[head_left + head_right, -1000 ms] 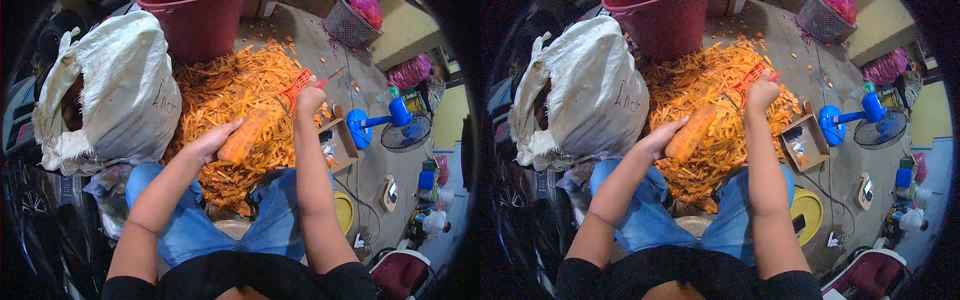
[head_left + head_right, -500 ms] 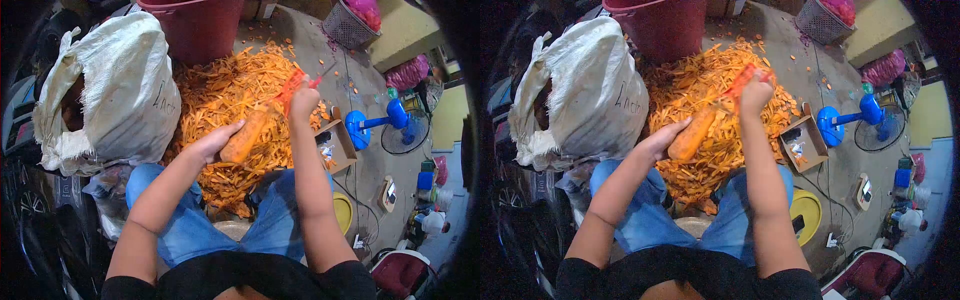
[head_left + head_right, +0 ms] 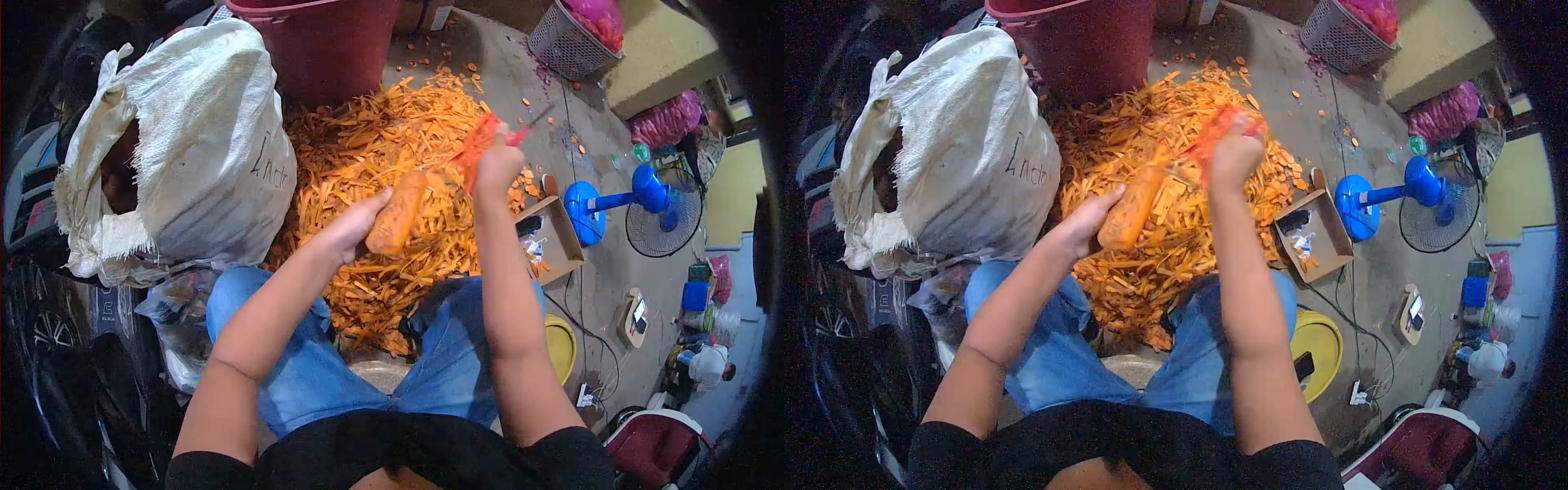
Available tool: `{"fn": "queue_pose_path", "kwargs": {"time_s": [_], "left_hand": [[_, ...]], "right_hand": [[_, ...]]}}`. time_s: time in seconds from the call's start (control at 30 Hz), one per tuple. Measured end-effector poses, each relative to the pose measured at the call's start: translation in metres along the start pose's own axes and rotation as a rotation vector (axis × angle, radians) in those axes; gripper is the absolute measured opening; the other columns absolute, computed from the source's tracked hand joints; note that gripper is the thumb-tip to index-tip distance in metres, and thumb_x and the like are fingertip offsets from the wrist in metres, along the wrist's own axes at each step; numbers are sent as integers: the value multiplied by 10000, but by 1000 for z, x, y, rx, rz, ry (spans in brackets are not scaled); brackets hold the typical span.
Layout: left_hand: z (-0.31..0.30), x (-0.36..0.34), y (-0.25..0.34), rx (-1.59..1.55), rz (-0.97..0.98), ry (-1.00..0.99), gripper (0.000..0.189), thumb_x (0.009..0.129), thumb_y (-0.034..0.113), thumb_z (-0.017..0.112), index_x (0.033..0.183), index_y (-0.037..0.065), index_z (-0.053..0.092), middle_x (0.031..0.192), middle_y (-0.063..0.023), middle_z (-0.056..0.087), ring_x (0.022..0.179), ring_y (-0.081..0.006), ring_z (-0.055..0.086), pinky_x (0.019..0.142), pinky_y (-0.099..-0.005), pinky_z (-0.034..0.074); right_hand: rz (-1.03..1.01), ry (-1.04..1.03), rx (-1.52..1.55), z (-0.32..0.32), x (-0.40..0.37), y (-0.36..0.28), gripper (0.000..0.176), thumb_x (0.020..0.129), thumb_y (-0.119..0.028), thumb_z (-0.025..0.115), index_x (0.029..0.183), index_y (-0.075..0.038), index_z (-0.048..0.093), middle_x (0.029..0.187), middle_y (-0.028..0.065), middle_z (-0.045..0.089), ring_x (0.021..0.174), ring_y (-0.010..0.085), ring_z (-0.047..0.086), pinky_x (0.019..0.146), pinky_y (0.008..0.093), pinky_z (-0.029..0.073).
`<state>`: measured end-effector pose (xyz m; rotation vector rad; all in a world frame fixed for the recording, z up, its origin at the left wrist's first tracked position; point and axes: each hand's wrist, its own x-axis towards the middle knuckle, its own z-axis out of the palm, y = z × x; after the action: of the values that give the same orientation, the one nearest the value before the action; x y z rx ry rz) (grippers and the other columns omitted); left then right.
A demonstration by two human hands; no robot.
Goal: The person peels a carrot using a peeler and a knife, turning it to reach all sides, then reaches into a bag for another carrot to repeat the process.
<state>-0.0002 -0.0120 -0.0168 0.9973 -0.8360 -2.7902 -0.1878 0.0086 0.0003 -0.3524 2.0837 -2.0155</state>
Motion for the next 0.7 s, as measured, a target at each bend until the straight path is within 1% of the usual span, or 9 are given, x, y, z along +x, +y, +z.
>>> {"fn": "queue_pose_path", "kwargs": {"time_s": [0.1, 0.2, 0.3, 0.4, 0.47, 0.53, 0.57, 0.63, 0.7], "left_hand": [[-8, 14, 0, -48, 122, 146, 374, 861, 331, 246, 999, 48, 447, 807, -82, 556, 673, -164, 557, 588, -301, 472], [4, 1, 4, 202, 204, 100, 362, 861, 326, 250, 984, 54, 456, 839, -73, 553, 696, -153, 553, 620, -287, 467], [9, -9, 0, 213, 164, 65, 337, 862, 293, 277, 1013, 45, 448, 874, -72, 547, 722, -145, 553, 640, -273, 463], [16, -13, -4, 291, 140, 56, 358, 849, 320, 317, 1037, 41, 438, 887, -76, 541, 733, -161, 555, 611, -298, 469], [9, -9, 1, 144, -71, 58, 384, 825, 362, 362, 1024, 44, 445, 884, -74, 539, 742, -171, 553, 621, -332, 475], [-1, -2, 6, 161, -30, 50, 408, 803, 403, 383, 1021, 65, 446, 875, -71, 539, 732, -183, 555, 629, -359, 481], [-3, 0, 8, 32, 6, 25, 398, 811, 407, 363, 1002, 70, 453, 843, -61, 537, 699, -168, 546, 606, -321, 472], [3, 4, 8, -162, 98, 84, 411, 829, 428, 292, 974, 87, 469, 793, -48, 536, 657, -153, 535, 569, -293, 461], [-9, 7, 1, -98, 91, 43, 404, 831, 415, 292, 1004, 89, 455, 848, -64, 542, 701, -166, 545, 584, -312, 469]], "right_hand": [[-493, -227, -222, 17, -61, 2, 211, 788, -185, 464, 666, -14, 444, 521, 94, 460, 470, 180, 444, 464, 298, 357], [-488, -345, -366, 19, -84, -8, 227, 781, -206, 474, 657, -18, 443, 526, 120, 458, 470, 206, 446, 464, 315, 356], [-435, -64, -161, 17, -26, 2, 259, 789, -222, 469, 635, -14, 469, 506, 97, 495, 447, 226, 466, 450, 342, 355], [-237, 145, -295, -2, 26, 31, 249, 794, -197, 462, 638, -3, 474, 528, 79, 504, 458, 170, 452, 455, 311, 357], [-46, 59, -89, -5, 15, 9, 236, 795, -185, 464, 661, 9, 477, 547, 67, 500, 475, 143, 434, 472, 298, 358], [-207, -101, -15, 6, -16, 7, 232, 793, -187, 470, 678, 14, 476, 546, 58, 484, 472, 160, 422, 480, 305, 356], [-302, -197, -38, 11, -32, 11, 232, 792, -192, 474, 681, 12, 476, 534, 60, 472, 471, 163, 415, 478, 310, 353], [-288, -336, -37, 18, -81, -5, 218, 790, -189, 469, 687, 2, 479, 530, 85, 459, 493, 160, 418, 491, 300, 359], [-259, -331, -77, 19, -77, -2, 216, 790, -193, 468, 688, -4, 480, 528, 95, 453, 496, 160, 419, 490, 301, 359]]}}
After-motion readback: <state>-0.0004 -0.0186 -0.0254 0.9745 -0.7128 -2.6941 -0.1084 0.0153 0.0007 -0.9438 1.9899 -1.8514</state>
